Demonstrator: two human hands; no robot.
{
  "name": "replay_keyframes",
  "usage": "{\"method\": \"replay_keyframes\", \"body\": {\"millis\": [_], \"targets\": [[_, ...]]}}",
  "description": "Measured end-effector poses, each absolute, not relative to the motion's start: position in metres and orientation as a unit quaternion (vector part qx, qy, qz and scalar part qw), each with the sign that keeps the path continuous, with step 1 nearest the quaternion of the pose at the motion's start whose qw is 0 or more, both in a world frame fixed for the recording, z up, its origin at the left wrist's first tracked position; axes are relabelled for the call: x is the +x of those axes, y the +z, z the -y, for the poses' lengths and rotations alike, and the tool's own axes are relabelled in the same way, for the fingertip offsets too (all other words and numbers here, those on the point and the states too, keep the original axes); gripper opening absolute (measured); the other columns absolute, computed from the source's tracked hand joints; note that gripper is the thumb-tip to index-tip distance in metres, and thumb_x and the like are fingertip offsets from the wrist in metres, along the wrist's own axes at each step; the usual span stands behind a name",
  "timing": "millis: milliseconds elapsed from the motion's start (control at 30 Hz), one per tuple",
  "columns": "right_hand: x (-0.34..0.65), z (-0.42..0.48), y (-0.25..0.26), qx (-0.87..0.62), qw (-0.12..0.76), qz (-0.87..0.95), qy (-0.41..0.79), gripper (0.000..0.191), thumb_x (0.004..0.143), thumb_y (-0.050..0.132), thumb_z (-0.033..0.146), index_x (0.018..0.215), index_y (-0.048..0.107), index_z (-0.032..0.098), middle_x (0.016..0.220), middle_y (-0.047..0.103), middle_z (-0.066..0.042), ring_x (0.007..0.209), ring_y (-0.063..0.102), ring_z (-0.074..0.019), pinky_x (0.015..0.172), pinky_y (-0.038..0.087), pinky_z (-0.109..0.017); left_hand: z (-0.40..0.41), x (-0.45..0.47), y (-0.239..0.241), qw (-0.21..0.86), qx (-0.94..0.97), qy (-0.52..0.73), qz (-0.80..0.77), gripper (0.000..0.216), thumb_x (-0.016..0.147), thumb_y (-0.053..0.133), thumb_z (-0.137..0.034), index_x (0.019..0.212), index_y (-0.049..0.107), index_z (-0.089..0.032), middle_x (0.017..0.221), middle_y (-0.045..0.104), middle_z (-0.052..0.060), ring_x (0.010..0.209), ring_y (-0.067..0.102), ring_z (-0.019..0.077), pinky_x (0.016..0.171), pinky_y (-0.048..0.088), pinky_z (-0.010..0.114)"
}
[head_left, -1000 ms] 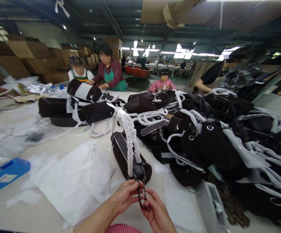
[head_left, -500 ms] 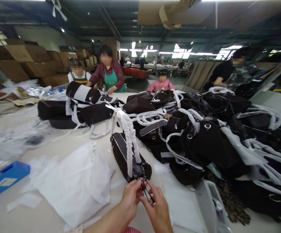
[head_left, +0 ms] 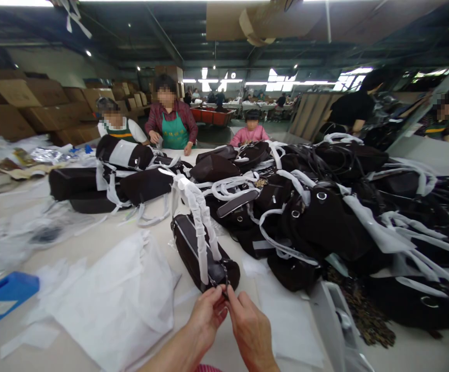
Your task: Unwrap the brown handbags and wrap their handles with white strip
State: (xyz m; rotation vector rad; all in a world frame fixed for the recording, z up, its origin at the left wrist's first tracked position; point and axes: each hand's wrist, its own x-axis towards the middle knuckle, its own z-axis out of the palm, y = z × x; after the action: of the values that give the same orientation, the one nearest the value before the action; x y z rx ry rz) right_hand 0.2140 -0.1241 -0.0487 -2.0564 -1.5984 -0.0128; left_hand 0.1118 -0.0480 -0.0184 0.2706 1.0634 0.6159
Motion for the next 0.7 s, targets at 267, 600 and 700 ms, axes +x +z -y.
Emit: {"method": "replay_keyframes", "body": {"millis": [267,600,700], "targets": [[0.226,0.120,-0.027,-0.759,0.286,0.584,0.037,0.024,0.097,0.049,0.034,0.101,0.072,0.026,0.073,0.063,-0.003,0.062,0.062,-0.0176,0.054,0.034,-0.028,0.020,0.083,0.028,0.516,0.743,0.173,-0.391,0.011,0.079,0.066,-0.026,0.074,0.073,-0.020,0.083,0.070,0.008,0.089,0.063,0.0266,0.084,0.044,0.033],[0.236,0.126,-0.017,-0.776,0.325,0.525,0.129,0.021,0.094,0.052,0.032,0.093,0.072,0.027,0.079,0.065,-0.003,0.072,0.063,-0.0182,0.061,0.038,-0.027,-0.008,0.117,0.020,0.509,0.825,0.102,-0.223,0.010,0.084,0.062,-0.023,0.087,0.071,-0.025,0.103,0.068,0.007,0.094,0.064,0.0234,0.080,0.049,0.025],[0.240,0.126,-0.015,-0.778,0.340,0.505,0.156,0.017,0.091,0.056,0.030,0.089,0.073,0.027,0.078,0.063,-0.002,0.072,0.062,-0.0182,0.062,0.038,-0.027,-0.007,0.124,0.017,0.434,0.867,0.064,-0.236,0.019,0.085,0.055,-0.015,0.073,0.067,-0.023,0.086,0.064,0.005,0.076,0.062,0.0197,0.075,0.047,0.025]]}}
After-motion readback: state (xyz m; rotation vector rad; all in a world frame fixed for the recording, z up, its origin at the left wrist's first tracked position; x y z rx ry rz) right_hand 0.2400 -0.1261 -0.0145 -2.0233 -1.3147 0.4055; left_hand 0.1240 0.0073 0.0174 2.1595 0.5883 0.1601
